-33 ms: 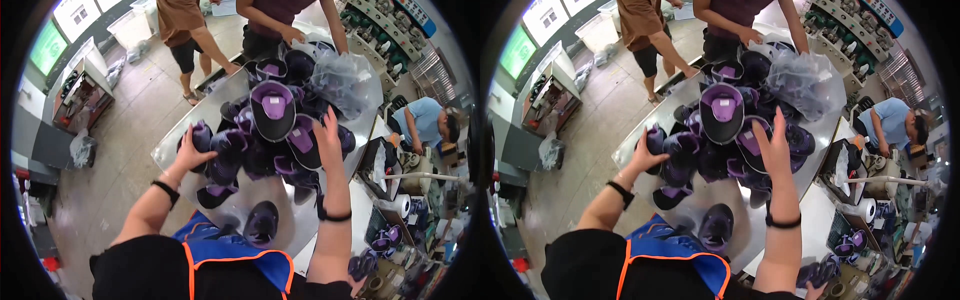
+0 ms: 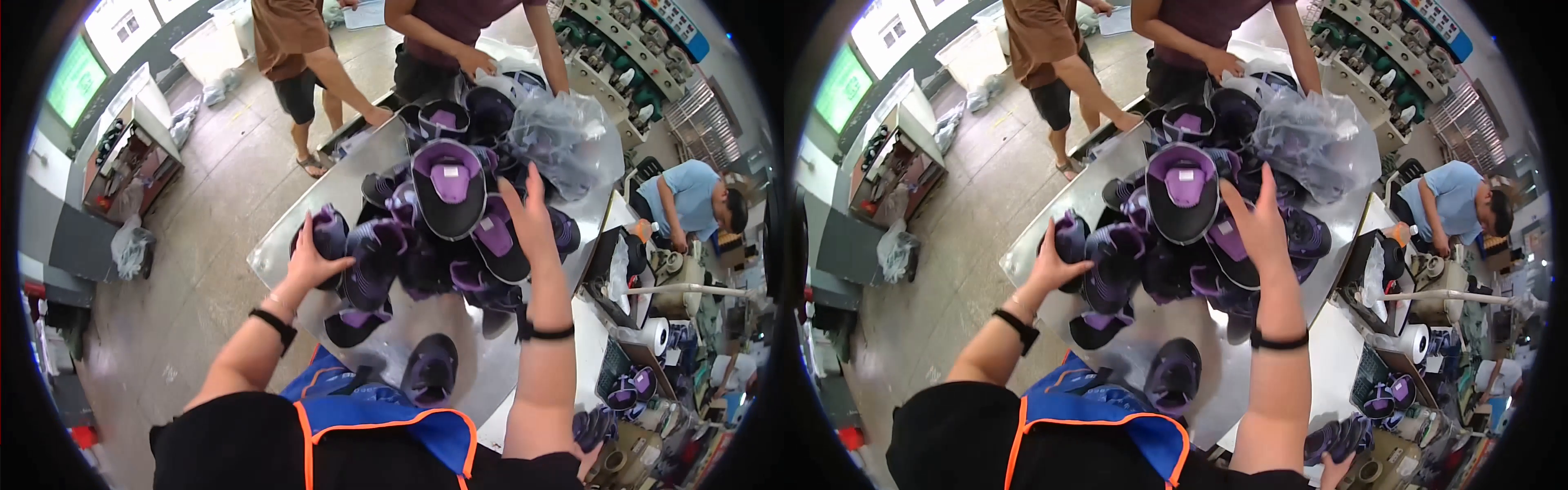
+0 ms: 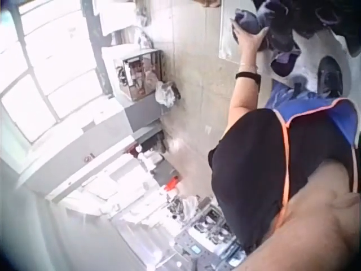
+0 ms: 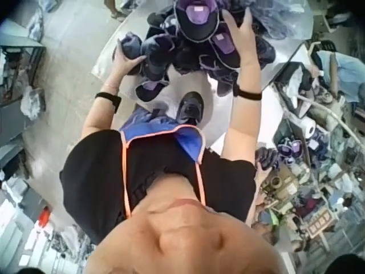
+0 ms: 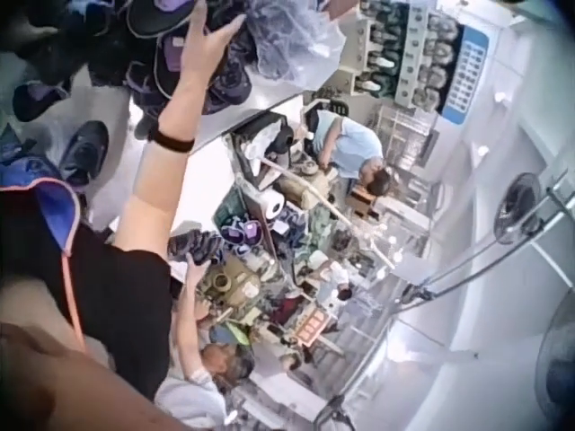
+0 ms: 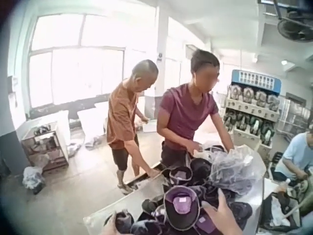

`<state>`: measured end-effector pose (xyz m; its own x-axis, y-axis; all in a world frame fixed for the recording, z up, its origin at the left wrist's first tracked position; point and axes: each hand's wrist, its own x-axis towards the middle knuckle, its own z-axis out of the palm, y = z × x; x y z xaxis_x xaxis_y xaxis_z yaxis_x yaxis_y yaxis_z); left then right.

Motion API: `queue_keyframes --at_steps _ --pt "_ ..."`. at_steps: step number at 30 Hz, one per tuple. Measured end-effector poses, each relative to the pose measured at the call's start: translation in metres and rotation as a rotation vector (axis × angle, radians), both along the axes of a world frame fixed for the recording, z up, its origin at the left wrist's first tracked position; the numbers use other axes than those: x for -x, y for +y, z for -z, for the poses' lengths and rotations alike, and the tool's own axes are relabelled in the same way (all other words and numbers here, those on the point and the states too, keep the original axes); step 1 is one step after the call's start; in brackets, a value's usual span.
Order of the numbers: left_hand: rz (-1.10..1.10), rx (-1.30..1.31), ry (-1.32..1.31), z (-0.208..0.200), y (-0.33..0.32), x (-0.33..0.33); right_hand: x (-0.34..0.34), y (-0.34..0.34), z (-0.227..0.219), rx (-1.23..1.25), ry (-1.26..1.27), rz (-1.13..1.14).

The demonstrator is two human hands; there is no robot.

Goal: Load shoe uppers into a toe-lasting or molding machine, operate the machine, and move finished components to a collection table.

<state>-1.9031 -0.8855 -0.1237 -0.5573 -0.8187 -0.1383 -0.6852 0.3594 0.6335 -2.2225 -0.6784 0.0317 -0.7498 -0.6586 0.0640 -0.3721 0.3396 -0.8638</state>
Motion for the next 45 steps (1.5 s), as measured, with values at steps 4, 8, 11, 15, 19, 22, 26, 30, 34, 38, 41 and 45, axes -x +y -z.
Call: queue_keyframes --at_steps 4,8,11,15,19,22,26,30,34,38,41,45 --pt "-0.163 -0.059 0.044 0.027 -0.024 -0.033 0.065 -0.102 0.034 -0.496 0.029 -0.039" --pt "-0.043 -0.172 0.308 0.044 -0.024 -0.029 0.069 -0.113 0.088 -0.646 0.049 -0.168" --pt "-0.046 -0.575 0.629 0.05 -0.007 -0.018 0.048 -0.098 0.092 -0.329 -0.097 -0.332" --pt "0.088 -0.582 0.522 0.045 0.005 0.012 0.029 -0.039 0.106 -0.268 -0.035 -0.298" --pt "0.1 -0.605 0.486 0.032 0.038 0.042 0.012 0.02 0.126 -0.172 -0.23 -0.063" --pt "0.068 -0.64 0.475 0.017 0.051 0.055 0.01 0.051 0.137 -0.05 -0.429 0.088" --pt "0.107 -0.537 0.256 0.007 0.062 0.06 -0.003 0.06 0.141 0.0 -0.361 0.114" --pt "0.248 -1.138 0.295 0.017 0.07 0.07 -0.007 0.06 0.145 -0.192 -0.294 0.178" --pt "0.314 -1.435 0.17 0.04 0.065 0.096 -0.003 0.065 0.16 -0.07 -0.425 0.157" --pt "0.338 -1.731 0.269 0.059 0.067 0.11 -0.013 0.068 0.174 0.206 -0.717 0.279" --pt "0.371 -1.836 0.333 0.06 0.072 0.114 -0.029 0.077 0.185 0.293 -0.801 0.331" --pt "0.423 -1.906 0.483 0.036 0.084 0.111 -0.018 0.061 0.169 0.421 -0.834 0.32"
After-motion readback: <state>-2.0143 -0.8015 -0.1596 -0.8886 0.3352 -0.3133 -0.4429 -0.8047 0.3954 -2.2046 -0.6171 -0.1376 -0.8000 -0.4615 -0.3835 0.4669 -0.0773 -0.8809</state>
